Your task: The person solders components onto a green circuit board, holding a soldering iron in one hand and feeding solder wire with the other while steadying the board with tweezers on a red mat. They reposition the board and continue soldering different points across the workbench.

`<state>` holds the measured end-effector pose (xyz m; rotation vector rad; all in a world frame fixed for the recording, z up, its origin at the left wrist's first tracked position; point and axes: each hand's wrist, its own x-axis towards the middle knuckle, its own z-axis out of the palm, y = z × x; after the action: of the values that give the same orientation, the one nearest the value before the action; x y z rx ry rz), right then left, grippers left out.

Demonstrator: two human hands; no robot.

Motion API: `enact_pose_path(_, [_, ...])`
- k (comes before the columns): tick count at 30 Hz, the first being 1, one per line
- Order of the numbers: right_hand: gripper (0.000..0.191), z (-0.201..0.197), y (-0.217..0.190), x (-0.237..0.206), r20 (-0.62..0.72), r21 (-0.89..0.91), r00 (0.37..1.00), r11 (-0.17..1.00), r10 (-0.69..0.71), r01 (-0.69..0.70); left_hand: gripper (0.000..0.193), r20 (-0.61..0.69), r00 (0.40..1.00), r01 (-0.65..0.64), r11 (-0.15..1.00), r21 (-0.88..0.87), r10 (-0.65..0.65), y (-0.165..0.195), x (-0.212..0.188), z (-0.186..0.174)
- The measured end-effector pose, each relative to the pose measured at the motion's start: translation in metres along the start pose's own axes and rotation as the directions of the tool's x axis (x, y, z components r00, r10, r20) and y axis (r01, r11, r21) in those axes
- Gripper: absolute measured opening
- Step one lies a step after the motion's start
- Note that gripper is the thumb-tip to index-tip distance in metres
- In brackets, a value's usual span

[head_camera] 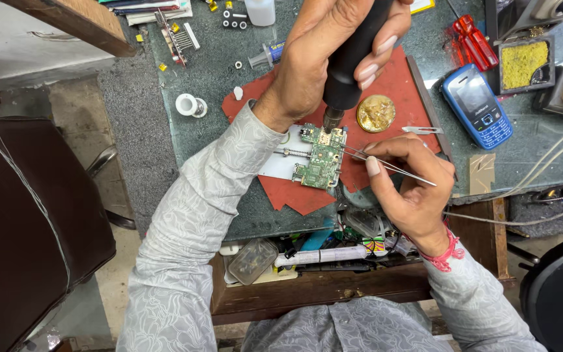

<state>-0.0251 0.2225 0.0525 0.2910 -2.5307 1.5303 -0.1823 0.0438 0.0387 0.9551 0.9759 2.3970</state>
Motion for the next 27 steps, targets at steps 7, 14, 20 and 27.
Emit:
enact_pose_path(7, [0.011, 0.0004, -0.0014, -0.0011, 0.009, 0.023, 1.0, 1.0, -0.021, 0.021, 0.044, -0.004, 1.0, -0.001, 1.0, 0.008, 0.001, 0.0014, -0.0005, 0.0035])
enact_pose_path(14, [0.012, 0.0007, -0.0008, -0.0011, 0.01, 0.013, 1.0, 1.0, -0.026, 0.026, 0.046, 0.032, 0.999, -0.03, 0.999, 0.041, 0.028, 0.0034, 0.0002, 0.0031])
enact_pose_path(20, [0.013, 0.0005, -0.0017, -0.0003, 0.023, 0.001, 0.998, 0.998, -0.056, 0.056, 0.044, 0.033, 0.999, -0.026, 0.999, 0.028, 0.025, 0.0025, 0.0023, 0.0023])
enact_pose_path(27, [0.012, 0.0, -0.0037, 0.0019, 0.034, -0.013, 0.995, 0.995, -0.094, 0.095, 0.045, 0.031, 0.999, -0.02, 0.999, 0.03, 0.019, 0.0017, 0.0011, 0.0026])
